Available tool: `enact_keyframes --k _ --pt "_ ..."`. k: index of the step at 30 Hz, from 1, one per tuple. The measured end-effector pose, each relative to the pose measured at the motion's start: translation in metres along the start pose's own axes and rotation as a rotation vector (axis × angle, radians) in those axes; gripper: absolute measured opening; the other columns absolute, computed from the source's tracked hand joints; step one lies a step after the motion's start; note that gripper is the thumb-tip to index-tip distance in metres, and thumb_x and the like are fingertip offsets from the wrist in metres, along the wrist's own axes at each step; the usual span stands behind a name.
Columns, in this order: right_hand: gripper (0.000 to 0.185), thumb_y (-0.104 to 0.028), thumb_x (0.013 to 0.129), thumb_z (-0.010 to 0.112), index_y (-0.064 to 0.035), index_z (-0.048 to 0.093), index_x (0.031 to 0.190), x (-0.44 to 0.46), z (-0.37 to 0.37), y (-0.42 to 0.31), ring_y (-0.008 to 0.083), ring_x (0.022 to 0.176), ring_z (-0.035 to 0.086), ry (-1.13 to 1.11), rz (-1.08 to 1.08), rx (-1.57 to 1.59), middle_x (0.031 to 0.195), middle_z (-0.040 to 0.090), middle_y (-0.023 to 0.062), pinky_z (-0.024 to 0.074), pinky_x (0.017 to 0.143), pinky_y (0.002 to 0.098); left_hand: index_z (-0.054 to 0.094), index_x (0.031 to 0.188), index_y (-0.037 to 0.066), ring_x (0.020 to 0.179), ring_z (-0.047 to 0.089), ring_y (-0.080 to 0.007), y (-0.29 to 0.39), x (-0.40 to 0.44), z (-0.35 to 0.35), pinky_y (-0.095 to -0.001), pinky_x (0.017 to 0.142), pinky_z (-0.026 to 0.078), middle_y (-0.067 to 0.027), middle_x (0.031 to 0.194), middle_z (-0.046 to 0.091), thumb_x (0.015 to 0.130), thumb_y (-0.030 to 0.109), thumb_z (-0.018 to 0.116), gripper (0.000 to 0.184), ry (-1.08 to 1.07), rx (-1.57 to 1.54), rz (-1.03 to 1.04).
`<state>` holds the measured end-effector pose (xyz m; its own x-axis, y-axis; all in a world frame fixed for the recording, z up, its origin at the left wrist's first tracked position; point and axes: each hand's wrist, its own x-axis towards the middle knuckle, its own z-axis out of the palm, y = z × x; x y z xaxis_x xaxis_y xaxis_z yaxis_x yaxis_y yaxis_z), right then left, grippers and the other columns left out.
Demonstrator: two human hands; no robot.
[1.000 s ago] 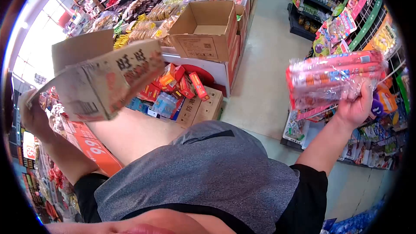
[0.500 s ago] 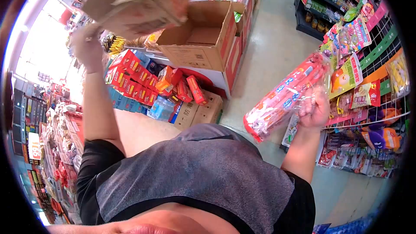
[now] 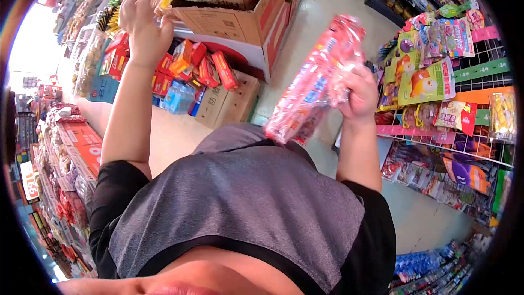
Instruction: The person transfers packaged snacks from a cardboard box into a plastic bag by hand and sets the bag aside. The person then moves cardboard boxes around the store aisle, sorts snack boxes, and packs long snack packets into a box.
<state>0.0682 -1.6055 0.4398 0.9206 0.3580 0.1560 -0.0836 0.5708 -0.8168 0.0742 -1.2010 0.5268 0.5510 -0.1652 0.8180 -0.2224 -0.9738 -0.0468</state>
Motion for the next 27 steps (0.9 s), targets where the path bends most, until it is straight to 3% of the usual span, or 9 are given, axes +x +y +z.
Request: enact_keyframes --k 6,8,11,15,17,20,21,22,27 --pt "0.018 -0.006 0.083 0.056 0.0008 0.056 0.066 0.028 0.08 0.034 0.0155 0.043 0.052 -0.41 0.227 -0.005 0.056 0.057 0.0085 0.0416 0.04 0.0276 0.06 0.108 0.004 0.092 0.057 -0.0275 0.005 -0.137 -0.018 -0.0392 0.09 0.042 -0.0082 0.095 0.061 0.08 0.007 0.063 0.028 -0.193 -0.307 -0.311" --pt "0.021 -0.011 0.083 0.06 -0.0024 0.057 0.065 0.032 0.117 0.051 0.0129 0.046 0.054 -0.584 0.356 -0.224 0.059 0.059 0.0061 0.041 0.043 0.0259 0.061 0.11 0.008 0.093 0.058 -0.0194 0.011 -0.205 -0.003 -0.0361 0.085 0.044 -0.006 0.1 0.064 0.089 0.015 0.058 0.023 -0.474 -0.834 -0.94" --pt "0.019 -0.016 0.082 0.063 -0.0015 0.057 0.071 0.03 0.208 0.086 0.018 0.059 0.057 -1.046 0.21 -0.626 0.065 0.06 0.0076 0.0435 0.057 0.0335 0.06 0.118 0.008 0.102 0.059 -0.0152 0.011 -0.251 -0.011 -0.0362 0.09 0.046 -0.0051 0.109 0.064 0.097 0.026 0.051 0.028 -0.295 -1.633 -1.729" --pt "0.016 -0.019 0.085 0.062 -0.0035 0.059 0.082 -0.025 0.307 0.174 0.0292 0.071 0.063 -1.476 -0.212 -0.707 0.073 0.06 0.0111 0.0482 0.066 0.0411 0.058 0.123 0.009 0.12 0.051 -0.026 0.017 -0.266 -0.078 -0.0463 0.106 0.035 -0.0079 0.117 0.062 0.099 0.046 0.039 0.048 0.152 -2.122 -1.773" --pt "0.018 -0.017 0.085 0.064 -0.0025 0.06 0.095 -0.064 0.333 0.217 0.0305 0.084 0.063 -1.55 -0.091 -0.595 0.085 0.063 0.0135 0.0496 0.075 0.0423 0.058 0.123 0.009 0.126 0.045 -0.0289 0.018 -0.28 -0.109 -0.0514 0.111 0.029 -0.0079 0.119 0.062 0.099 0.053 0.034 0.055 0.366 -2.387 -1.766" --pt "0.025 -0.014 0.086 0.064 -0.0009 0.058 0.107 -0.076 0.351 0.25 0.0292 0.095 0.061 -1.581 0.038 -0.34 0.099 0.061 0.0149 0.049 0.084 0.0403 0.062 0.102 0.009 0.116 0.048 -0.0281 -0.013 -0.37 -0.128 -0.0536 0.113 0.022 -0.0071 0.103 0.061 0.099 0.056 0.03 0.057 0.445 -2.67 -1.181" --pt "0.029 -0.012 0.089 0.061 -0.0004 0.055 0.115 -0.073 0.354 0.256 0.0248 0.105 0.059 -1.682 0.411 -0.336 0.11 0.058 0.0151 0.0479 0.09 0.0369 0.062 0.095 0.009 0.111 0.049 -0.0275 -0.025 -0.399 -0.133 -0.0543 0.114 0.02 -0.0069 0.097 0.061 0.099 0.057 0.028 0.059 0.443 -2.684 -1.022" --pt "0.028 -0.011 0.09 0.06 -0.0004 0.055 0.115 -0.074 0.354 0.265 0.023 0.105 0.059 -1.648 0.511 -0.309 0.111 0.058 0.0143 0.0479 0.091 0.0359 0.061 0.087 0.009 0.104 0.05 -0.0265 -0.037 -0.419 -0.139 -0.0548 0.114 0.018 -0.0069 0.09 0.059 0.099 0.057 0.026 0.06 0.396 -2.612 -0.917" --pt "0.027 -0.011 0.093 0.057 -0.0003 0.056 0.118 -0.058 0.339 0.287 0.0161 0.104 0.06 -1.442 0.897 -0.267 0.112 0.062 0.0097 0.0482 0.092 0.0327 0.061 0.086 0.006 0.103 0.05 -0.0281 -0.074 -0.443 -0.197 -0.0555 0.114 0.022 -0.0107 0.09 0.058 0.1 0.052 0.016 0.066 0.206 -2.39 -0.88"
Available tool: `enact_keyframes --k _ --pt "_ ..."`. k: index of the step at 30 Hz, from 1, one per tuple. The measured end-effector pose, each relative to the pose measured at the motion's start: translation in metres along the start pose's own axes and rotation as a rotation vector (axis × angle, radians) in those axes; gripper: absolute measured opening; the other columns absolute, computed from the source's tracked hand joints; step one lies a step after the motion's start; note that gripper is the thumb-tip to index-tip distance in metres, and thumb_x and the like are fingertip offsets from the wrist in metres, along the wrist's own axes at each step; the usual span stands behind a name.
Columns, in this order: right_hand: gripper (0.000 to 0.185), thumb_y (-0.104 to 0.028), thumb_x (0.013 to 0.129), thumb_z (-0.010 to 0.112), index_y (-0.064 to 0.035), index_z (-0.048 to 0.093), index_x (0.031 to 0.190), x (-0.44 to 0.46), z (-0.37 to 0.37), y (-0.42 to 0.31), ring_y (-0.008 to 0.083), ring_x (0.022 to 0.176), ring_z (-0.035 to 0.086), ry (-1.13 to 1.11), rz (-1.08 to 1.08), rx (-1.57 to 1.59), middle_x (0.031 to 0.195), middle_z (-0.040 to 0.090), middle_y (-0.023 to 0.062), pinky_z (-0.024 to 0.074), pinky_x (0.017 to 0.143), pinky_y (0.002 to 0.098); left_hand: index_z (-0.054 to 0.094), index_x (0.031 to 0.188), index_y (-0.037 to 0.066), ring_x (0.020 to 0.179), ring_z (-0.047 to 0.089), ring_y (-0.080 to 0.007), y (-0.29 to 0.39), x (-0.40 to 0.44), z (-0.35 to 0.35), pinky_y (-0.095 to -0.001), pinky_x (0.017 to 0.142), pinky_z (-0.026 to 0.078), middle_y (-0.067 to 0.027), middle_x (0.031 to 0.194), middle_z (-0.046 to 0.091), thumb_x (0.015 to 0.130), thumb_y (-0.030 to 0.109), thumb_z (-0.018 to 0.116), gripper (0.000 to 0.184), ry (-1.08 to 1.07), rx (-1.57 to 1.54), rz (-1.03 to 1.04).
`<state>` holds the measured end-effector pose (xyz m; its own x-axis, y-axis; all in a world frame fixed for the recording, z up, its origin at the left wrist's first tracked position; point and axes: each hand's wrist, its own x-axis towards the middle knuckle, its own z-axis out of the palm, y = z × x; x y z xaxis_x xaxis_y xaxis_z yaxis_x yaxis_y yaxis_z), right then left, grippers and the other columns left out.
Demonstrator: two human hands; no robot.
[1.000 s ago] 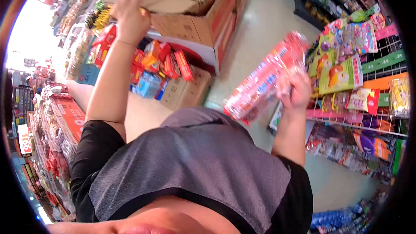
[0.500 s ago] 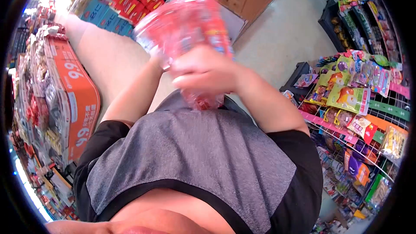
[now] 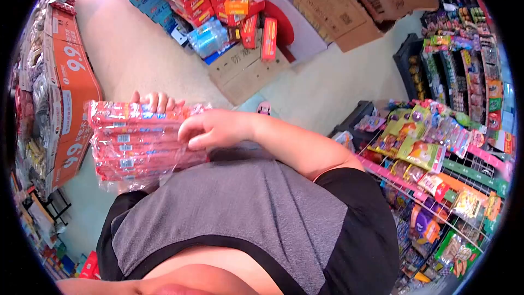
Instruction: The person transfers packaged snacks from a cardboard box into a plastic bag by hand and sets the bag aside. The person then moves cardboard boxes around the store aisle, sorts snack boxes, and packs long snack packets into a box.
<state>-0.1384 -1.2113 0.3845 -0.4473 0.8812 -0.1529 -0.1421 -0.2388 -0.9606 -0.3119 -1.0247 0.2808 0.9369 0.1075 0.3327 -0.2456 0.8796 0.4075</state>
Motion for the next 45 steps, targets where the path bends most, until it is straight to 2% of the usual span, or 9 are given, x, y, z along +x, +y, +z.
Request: enact_keyframes --k 2,8,15,23,30,34,38,41,45 --pt "0.027 -0.012 0.094 0.056 0.0001 0.058 0.118 -0.012 -0.029 0.019 0.0151 0.101 0.062 0.065 0.061 0.195 0.106 0.066 0.0077 0.0486 0.091 0.0313 0.062 0.088 0.005 0.106 0.051 -0.0295 0.002 -0.011 0.008 -0.0558 0.114 0.022 -0.0124 0.092 0.059 0.1 0.051 0.013 0.068 0.038 0.018 0.021" --pt "0.029 -0.025 0.089 0.063 -0.0023 0.064 0.105 -0.089 -0.163 0.108 0.0151 0.082 0.061 0.723 0.526 -0.233 0.095 0.065 0.0054 0.0502 0.077 0.0312 0.064 0.087 0.001 0.103 0.052 -0.0311 -0.003 -0.037 0.004 -0.054 0.11 0.03 -0.0144 0.088 0.06 0.101 0.049 0.015 0.069 0.185 0.163 0.159" --pt "0.025 -0.031 0.092 0.057 -0.0099 0.058 0.105 -0.152 -0.248 0.231 0.0153 0.075 0.06 0.894 0.963 0.016 0.092 0.062 0.0032 0.0472 0.068 0.0309 0.064 0.084 0.002 0.1 0.055 -0.0319 -0.087 -0.039 -0.056 -0.0523 0.105 0.034 -0.0155 0.087 0.062 0.101 0.048 0.014 0.071 0.354 0.109 0.016" --pt "0.032 -0.031 0.09 0.061 -0.0067 0.058 0.11 -0.034 -0.297 0.303 0.0158 0.08 0.06 0.763 0.729 -0.058 0.093 0.061 0.0048 0.0476 0.069 0.0321 0.066 0.086 -0.003 0.098 0.056 -0.0354 -0.109 -0.007 -0.147 -0.0491 0.098 0.04 -0.0187 0.088 0.064 0.103 0.043 0.013 0.072 0.305 0.059 -0.172" --pt "0.047 -0.028 0.091 0.061 0.0044 0.052 0.124 0.103 -0.347 0.306 0.0269 0.103 0.06 0.986 0.376 -0.579 0.112 0.063 0.0182 0.0472 0.088 0.0354 0.063 0.079 -0.001 0.084 0.055 -0.028 -0.132 -0.029 -0.197 -0.0483 0.102 0.039 -0.0122 0.075 0.057 0.104 0.039 0.021 0.063 0.705 -0.048 0.058" --pt "0.048 -0.034 0.092 0.056 0.0066 0.059 0.118 0.146 -0.388 0.337 0.0348 0.105 0.063 0.949 0.292 -0.535 0.111 0.065 0.0241 0.0471 0.089 0.0393 0.062 0.082 -0.001 0.083 0.053 -0.0267 -0.148 -0.047 -0.224 -0.0465 0.102 0.039 -0.0117 0.075 0.055 0.103 0.043 0.023 0.063 0.896 -0.05 0.094" --pt "0.057 -0.044 0.093 0.052 0.0085 0.062 0.11 0.175 -0.395 0.362 0.0361 0.101 0.064 1.038 0.321 -0.584 0.106 0.066 0.0273 0.0473 0.088 0.0403 0.063 0.105 -0.005 0.082 0.051 -0.0259 -0.168 -0.076 -0.282 -0.0452 0.102 0.04 -0.0101 0.074 0.053 0.102 0.049 0.026 0.066 0.899 -0.198 0.279" --pt "0.054 -0.042 0.096 0.051 0.0065 0.06 0.118 0.185 -0.394 0.355 0.0269 0.1 0.062 1.081 0.426 -0.627 0.109 0.066 0.0188 0.045 0.088 0.0377 0.059 0.118 -0.006 0.081 0.05 -0.0261 -0.175 -0.094 -0.333 -0.045 0.103 0.039 -0.0098 0.074 0.052 0.102 0.047 0.026 0.065 0.712 -0.276 0.315" --pt "0.059 -0.049 0.094 0.052 0.0012 0.056 0.125 0.192 -0.395 0.346 0.0293 0.112 0.056 1.116 0.525 -0.423 0.122 0.059 0.0169 0.0451 0.093 0.0453 0.057 0.124 -0.006 0.085 0.056 -0.0287 -0.186 -0.1 -0.362 -0.0472 0.105 0.037 -0.0121 0.079 0.06 0.1 0.05 0.029 0.066 0.412 -0.413 0.34"
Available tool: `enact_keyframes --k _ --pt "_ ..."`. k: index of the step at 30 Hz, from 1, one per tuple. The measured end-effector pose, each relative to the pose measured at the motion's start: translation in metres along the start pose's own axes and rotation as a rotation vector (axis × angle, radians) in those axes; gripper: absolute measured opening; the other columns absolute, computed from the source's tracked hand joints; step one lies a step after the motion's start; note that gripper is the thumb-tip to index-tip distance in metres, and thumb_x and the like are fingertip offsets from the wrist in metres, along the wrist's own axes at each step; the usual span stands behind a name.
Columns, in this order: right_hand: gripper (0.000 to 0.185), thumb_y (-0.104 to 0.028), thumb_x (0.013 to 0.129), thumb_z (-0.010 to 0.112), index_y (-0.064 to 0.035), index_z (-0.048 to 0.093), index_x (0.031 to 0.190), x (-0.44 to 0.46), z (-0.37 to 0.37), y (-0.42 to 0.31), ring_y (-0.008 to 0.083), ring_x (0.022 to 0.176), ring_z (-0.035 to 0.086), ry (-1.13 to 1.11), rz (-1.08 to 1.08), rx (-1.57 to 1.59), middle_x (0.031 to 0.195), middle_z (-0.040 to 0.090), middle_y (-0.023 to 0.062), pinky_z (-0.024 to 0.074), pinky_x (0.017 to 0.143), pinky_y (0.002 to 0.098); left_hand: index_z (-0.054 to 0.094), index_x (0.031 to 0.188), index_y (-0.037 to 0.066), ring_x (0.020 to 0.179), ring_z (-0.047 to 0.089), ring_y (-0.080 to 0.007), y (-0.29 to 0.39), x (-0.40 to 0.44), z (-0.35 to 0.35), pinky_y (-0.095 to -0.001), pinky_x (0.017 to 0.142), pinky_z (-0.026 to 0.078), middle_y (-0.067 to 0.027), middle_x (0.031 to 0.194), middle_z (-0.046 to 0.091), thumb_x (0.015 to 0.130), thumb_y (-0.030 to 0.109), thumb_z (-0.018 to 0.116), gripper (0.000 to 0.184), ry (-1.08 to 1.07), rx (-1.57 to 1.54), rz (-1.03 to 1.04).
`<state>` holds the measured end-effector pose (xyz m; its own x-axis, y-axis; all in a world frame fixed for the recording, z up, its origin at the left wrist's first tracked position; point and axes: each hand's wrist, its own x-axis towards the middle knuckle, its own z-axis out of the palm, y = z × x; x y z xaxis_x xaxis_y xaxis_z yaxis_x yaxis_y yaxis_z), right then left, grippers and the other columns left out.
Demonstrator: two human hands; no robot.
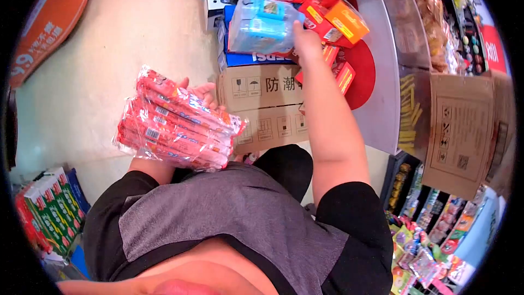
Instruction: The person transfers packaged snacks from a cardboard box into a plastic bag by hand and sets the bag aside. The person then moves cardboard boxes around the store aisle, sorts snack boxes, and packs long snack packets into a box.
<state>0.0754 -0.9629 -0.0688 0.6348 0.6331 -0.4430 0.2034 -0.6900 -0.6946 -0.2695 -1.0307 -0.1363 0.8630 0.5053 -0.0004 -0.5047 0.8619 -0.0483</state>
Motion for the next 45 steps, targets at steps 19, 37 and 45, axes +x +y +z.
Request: enact_keyframes --k 19,37,45 --pt "0.074 -0.052 0.081 0.071 -0.014 0.043 0.138 -0.015 0.01 -0.048 0.0233 0.115 0.051 -0.016 0.074 -0.178 0.127 0.056 0.0063 0.036 0.094 0.0455 0.046 0.137 -0.004 0.101 0.056 -0.0284 0.039 0.001 -0.051 -0.0462 0.11 0.031 -0.0128 0.088 0.062 0.1 0.049 0.026 0.068 -0.45 -0.001 -0.099" --pt "0.051 -0.03 0.089 0.056 -0.002 0.048 0.131 -0.043 0.025 -0.072 0.036 0.115 0.056 -0.048 0.143 -0.223 0.128 0.057 0.0175 0.0414 0.096 0.0605 0.039 0.141 -0.004 0.105 0.055 -0.031 0.023 0.019 -0.065 -0.0465 0.113 0.027 -0.0158 0.093 0.062 0.101 0.048 0.019 0.069 -0.602 -0.111 -0.263" --pt "0.054 -0.023 0.072 0.068 0.0059 0.057 0.116 -0.101 0.076 -0.136 0.0361 0.105 0.062 0.051 -0.771 -1.03 0.114 0.062 0.0249 0.051 0.089 0.0429 0.037 0.141 -0.007 0.108 0.057 -0.0345 0.022 0.014 -0.06 -0.0495 0.107 0.033 -0.0178 0.101 0.064 0.101 0.05 0.021 0.071 -0.604 -0.137 -0.16"
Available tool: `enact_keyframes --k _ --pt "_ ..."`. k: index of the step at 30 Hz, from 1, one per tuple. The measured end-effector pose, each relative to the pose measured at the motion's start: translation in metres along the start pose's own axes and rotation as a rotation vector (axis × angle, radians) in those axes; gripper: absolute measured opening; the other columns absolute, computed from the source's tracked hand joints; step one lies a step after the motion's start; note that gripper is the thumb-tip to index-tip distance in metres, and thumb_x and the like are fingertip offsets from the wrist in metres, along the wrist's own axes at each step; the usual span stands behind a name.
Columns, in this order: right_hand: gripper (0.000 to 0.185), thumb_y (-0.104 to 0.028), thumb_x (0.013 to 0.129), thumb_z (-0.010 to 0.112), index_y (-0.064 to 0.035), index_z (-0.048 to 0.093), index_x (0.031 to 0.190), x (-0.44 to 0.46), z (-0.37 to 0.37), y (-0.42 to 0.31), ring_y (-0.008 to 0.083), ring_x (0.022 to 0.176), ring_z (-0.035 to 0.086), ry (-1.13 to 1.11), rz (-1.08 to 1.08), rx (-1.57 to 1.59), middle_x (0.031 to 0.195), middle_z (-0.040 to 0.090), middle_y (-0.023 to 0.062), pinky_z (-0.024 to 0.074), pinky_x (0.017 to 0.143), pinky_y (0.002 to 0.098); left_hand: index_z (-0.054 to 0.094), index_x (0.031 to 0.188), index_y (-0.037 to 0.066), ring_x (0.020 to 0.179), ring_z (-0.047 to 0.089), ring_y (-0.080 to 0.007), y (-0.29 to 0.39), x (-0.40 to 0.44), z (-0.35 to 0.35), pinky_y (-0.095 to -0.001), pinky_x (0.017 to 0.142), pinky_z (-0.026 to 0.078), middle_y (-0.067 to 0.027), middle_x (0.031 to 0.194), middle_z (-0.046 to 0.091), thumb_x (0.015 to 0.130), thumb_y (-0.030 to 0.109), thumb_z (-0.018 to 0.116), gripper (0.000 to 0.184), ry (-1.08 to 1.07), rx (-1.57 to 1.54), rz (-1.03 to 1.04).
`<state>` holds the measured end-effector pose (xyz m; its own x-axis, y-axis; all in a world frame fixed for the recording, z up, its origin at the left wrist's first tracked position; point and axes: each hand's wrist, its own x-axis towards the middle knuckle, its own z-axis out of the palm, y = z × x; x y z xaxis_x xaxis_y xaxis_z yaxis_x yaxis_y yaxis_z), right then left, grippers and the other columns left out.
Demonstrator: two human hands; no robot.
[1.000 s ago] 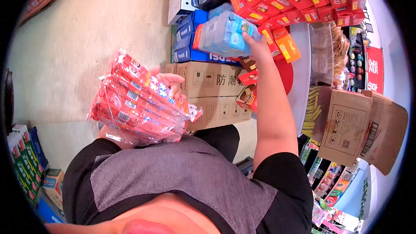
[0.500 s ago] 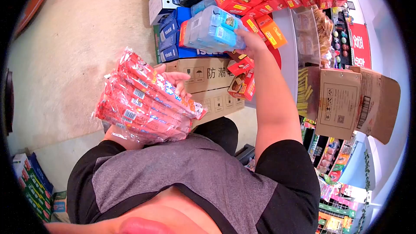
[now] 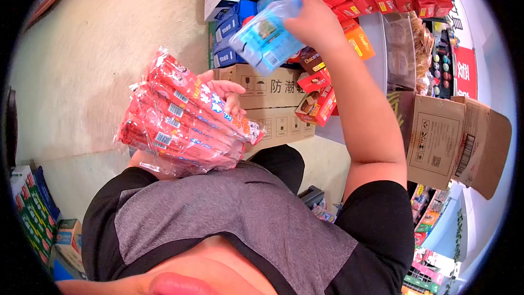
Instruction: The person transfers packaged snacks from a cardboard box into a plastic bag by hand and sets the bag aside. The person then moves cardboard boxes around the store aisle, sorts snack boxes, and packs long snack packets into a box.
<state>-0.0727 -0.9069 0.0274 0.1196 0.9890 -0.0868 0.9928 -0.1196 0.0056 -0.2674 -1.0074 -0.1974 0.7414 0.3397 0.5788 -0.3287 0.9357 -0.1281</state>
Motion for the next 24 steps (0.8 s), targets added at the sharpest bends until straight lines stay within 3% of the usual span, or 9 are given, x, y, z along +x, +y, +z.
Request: enact_keyframes --k 2,5,6,10,13,15,19,21,24 --pt "0.051 -0.021 0.07 0.068 0.0067 0.059 0.112 0.009 0.004 -0.024 0.0363 0.105 0.062 -0.134 -0.134 -0.061 0.112 0.062 0.0268 0.0502 0.09 0.0404 0.036 0.141 -0.007 0.108 0.057 -0.0333 0.003 0.002 0.012 -0.0495 0.103 0.036 -0.0174 0.101 0.064 0.101 0.05 0.021 0.071 0.02 0.037 0.014" --pt "0.046 -0.02 0.07 0.067 0.0059 0.061 0.107 0.03 0.04 -0.04 0.0366 0.105 0.062 -0.117 -0.332 -0.136 0.109 0.064 0.026 0.0497 0.091 0.0416 0.036 0.141 -0.008 0.109 0.056 -0.032 0.01 0.002 0.01 -0.0494 0.102 0.037 -0.0173 0.101 0.063 0.1 0.051 0.021 0.073 0.022 0.037 -0.015" --pt "0.041 -0.016 0.071 0.065 0.0056 0.061 0.105 0.035 0.05 -0.05 0.0365 0.106 0.061 -0.205 -0.268 -0.119 0.108 0.063 0.0263 0.0489 0.092 0.0416 0.048 0.132 -0.008 0.1 0.057 -0.0289 0.011 0.001 0.01 -0.0429 0.111 0.028 -0.0153 0.092 0.061 0.098 0.054 0.022 0.075 0.104 0.087 -0.023" --pt "0.037 -0.009 0.072 0.061 0.0054 0.059 0.106 0.06 0.141 -0.048 0.038 0.106 0.061 -0.178 -0.35 0.083 0.107 0.063 0.0273 0.0482 0.093 0.0413 0.035 0.14 -0.01 0.109 0.055 -0.0292 0.007 -0.014 -0.024 -0.0411 0.102 0.036 -0.0165 0.101 0.064 0.1 0.05 0.024 0.072 -0.094 0.233 0.023" --pt "0.056 -0.008 0.074 0.061 0.0033 0.047 0.127 0.068 0.197 -0.072 0.0369 0.12 0.053 -0.316 -0.296 0.108 0.127 0.053 0.0253 0.0432 0.102 0.0387 0.037 0.139 -0.01 0.109 0.055 -0.0284 0.005 -0.033 -0.004 -0.0405 0.102 0.036 -0.016 0.099 0.065 0.099 0.051 0.025 0.074 -0.038 0.384 0.031" --pt "0.053 -0.008 0.074 0.063 0.0012 0.047 0.124 0.077 0.222 -0.093 0.0367 0.118 0.054 -0.326 -0.266 0.054 0.128 0.05 0.025 0.0459 0.099 0.0396 0.04 0.134 -0.015 0.103 0.058 -0.028 0.001 -0.038 0.014 -0.0392 0.102 0.036 -0.0184 0.096 0.064 0.095 0.057 0.03 0.082 0.119 0.349 0.042" --pt "0.051 -0.007 0.073 0.066 -0.0013 0.048 0.12 0.087 0.26 -0.1 0.0379 0.119 0.051 -0.264 -0.264 0.03 0.124 0.05 0.0218 0.0491 0.094 0.0414 0.045 0.129 -0.018 0.104 0.058 -0.0307 -0.007 -0.039 0.004 -0.0383 0.099 0.039 -0.0215 0.094 0.064 0.09 0.058 0.037 0.086 0.114 0.346 0.006" --pt "0.049 -0.008 0.074 0.067 -0.0028 0.049 0.119 0.066 0.297 -0.085 0.0384 0.123 0.047 -0.136 -0.275 0.031 0.124 0.049 0.0213 0.047 0.096 0.0441 0.048 0.128 -0.015 0.107 0.057 -0.0357 -0.009 -0.041 -0.001 -0.0495 0.112 0.026 -0.0238 0.091 0.065 0.092 0.067 0.027 0.092 0.168 0.4 -0.014" --pt "0.047 -0.014 0.076 0.067 -0.006 0.056 0.12 0.027 0.352 -0.059 0.0366 0.126 0.045 -0.373 -0.464 -0.112 0.129 0.05 0.0187 0.0423 0.1 0.048 0.052 0.124 -0.013 0.101 0.058 -0.0344 -0.011 -0.037 0.0 -0.0509 0.112 0.026 -0.0228 0.091 0.065 0.093 0.067 0.028 0.089 0.241 0.358 0.001"
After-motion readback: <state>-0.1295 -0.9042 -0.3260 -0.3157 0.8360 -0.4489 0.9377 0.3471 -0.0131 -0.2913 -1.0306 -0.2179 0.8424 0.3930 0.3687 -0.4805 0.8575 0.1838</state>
